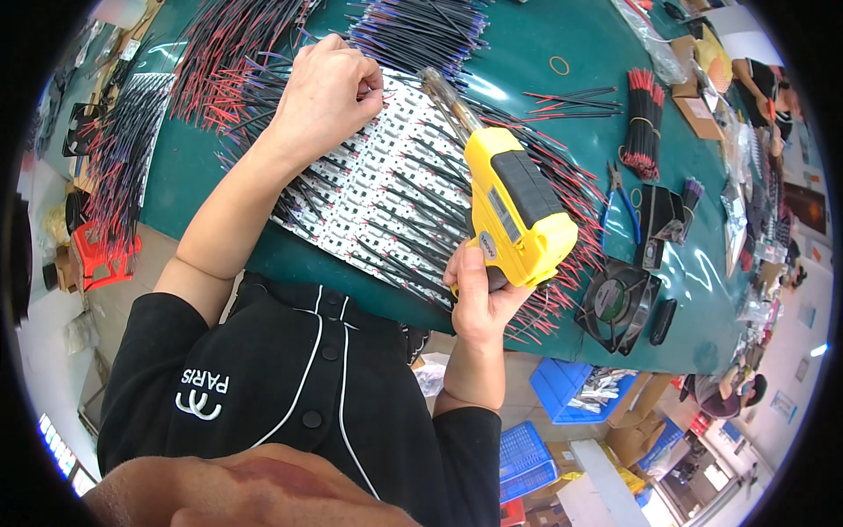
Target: The person processes wire ends using an electric soldering gun while holding bundles of wires, then arranges the wires over circuit boards on a workbench by hand.
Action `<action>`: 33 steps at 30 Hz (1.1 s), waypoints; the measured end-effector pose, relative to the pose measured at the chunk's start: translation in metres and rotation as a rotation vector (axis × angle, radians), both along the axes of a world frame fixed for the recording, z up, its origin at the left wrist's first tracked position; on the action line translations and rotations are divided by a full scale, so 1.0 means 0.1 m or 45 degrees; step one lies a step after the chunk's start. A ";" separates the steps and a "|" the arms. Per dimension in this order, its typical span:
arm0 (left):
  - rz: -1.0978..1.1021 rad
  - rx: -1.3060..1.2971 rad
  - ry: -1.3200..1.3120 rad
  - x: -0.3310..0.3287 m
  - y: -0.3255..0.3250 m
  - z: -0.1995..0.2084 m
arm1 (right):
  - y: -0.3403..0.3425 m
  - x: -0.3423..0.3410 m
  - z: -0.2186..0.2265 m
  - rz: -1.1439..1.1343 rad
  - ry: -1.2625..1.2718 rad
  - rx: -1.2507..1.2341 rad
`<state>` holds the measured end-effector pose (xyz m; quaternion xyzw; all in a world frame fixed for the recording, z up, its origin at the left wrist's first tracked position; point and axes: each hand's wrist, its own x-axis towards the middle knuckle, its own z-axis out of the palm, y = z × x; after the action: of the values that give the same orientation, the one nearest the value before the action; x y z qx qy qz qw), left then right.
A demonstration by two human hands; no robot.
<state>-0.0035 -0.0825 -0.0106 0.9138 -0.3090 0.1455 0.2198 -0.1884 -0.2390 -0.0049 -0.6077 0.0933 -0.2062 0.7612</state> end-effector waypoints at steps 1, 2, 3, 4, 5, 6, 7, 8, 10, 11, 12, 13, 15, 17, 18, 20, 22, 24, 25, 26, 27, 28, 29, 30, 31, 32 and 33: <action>0.002 0.001 0.006 0.00 0.00 0.00 | 0.01 0.00 0.02 -0.024 0.027 -0.005; 0.003 0.000 0.004 0.00 0.01 0.00 | 0.02 -0.01 0.04 -0.049 0.054 -0.009; -0.002 0.009 0.013 0.00 0.01 0.00 | 0.02 -0.02 0.04 -0.048 0.051 -0.010; -0.008 0.017 0.021 0.00 0.02 0.01 | 0.01 -0.03 0.05 -0.052 0.056 -0.009; -0.008 0.016 0.018 0.00 0.02 0.02 | 0.01 -0.04 0.06 -0.056 0.061 -0.007; -0.028 0.022 0.016 0.00 0.04 0.03 | 0.02 -0.05 0.06 -0.057 0.058 -0.007; -0.050 0.026 0.015 -0.01 0.05 0.03 | 0.02 -0.06 0.06 -0.087 0.057 -0.005; -0.053 0.024 0.012 -0.01 0.07 0.04 | 0.02 -0.08 0.06 -0.117 0.056 -0.003; -0.152 -0.078 0.067 0.00 0.13 0.09 | 0.00 -0.12 0.05 -0.148 0.043 0.001; -0.159 -0.081 0.067 0.01 0.17 0.12 | -0.01 -0.15 0.05 -0.176 0.032 0.006; -0.174 -0.007 0.067 0.02 0.21 0.16 | -0.02 -0.17 0.07 -0.192 0.041 0.003; -0.184 0.070 0.066 0.03 0.26 0.22 | -0.02 -0.18 0.08 -0.194 0.039 0.004; -0.211 0.103 -0.045 0.07 0.31 0.34 | -0.03 -0.22 0.11 -0.220 0.026 0.001; -0.235 0.132 -0.045 0.12 0.27 0.50 | -0.04 -0.24 0.12 -0.214 0.013 -0.014; -0.357 0.118 -0.134 0.12 0.20 0.61 | -0.06 -0.27 0.11 -0.213 -0.012 0.002; -0.421 0.144 -0.086 0.13 0.06 0.72 | -0.07 -0.30 0.12 -0.219 -0.040 0.023; -0.517 0.150 -0.005 0.13 -0.06 0.73 | -0.09 -0.34 0.14 -0.236 -0.063 0.019; -0.555 0.109 -0.016 0.18 -0.14 0.67 | -0.10 -0.38 0.15 -0.253 -0.086 0.016; -0.593 0.068 -0.024 0.21 -0.18 0.62 | -0.11 -0.40 0.17 -0.262 -0.107 0.051; -0.617 -0.006 -0.043 0.22 -0.21 0.57 | -0.11 -0.41 0.18 -0.271 -0.128 0.086; -0.619 -0.009 -0.045 0.24 -0.24 0.54 | -0.12 -0.43 0.19 -0.279 -0.148 0.122; -0.663 0.004 0.004 0.25 -0.28 0.52 | -0.14 -0.45 0.18 -0.301 -0.122 0.092; -0.695 0.018 0.051 0.26 -0.30 0.49 | -0.14 -0.46 0.19 -0.294 -0.123 0.090; -0.628 0.071 0.048 0.32 -0.35 0.30 | -0.13 -0.47 0.20 -0.313 -0.117 0.074; -0.624 0.069 0.047 0.33 -0.38 0.27 | -0.14 -0.48 0.20 -0.336 -0.112 0.058; -0.648 0.053 0.066 0.34 -0.40 0.25 | -0.15 -0.49 0.20 -0.346 -0.099 0.053; -0.670 0.036 0.085 0.36 -0.41 0.23 | -0.14 -0.50 0.20 -0.338 -0.099 0.051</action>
<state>0.0327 -0.1231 0.0122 0.8093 -0.5305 0.0487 0.2473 -0.2385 -0.2533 0.0154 -0.5663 0.1475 -0.3267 0.7421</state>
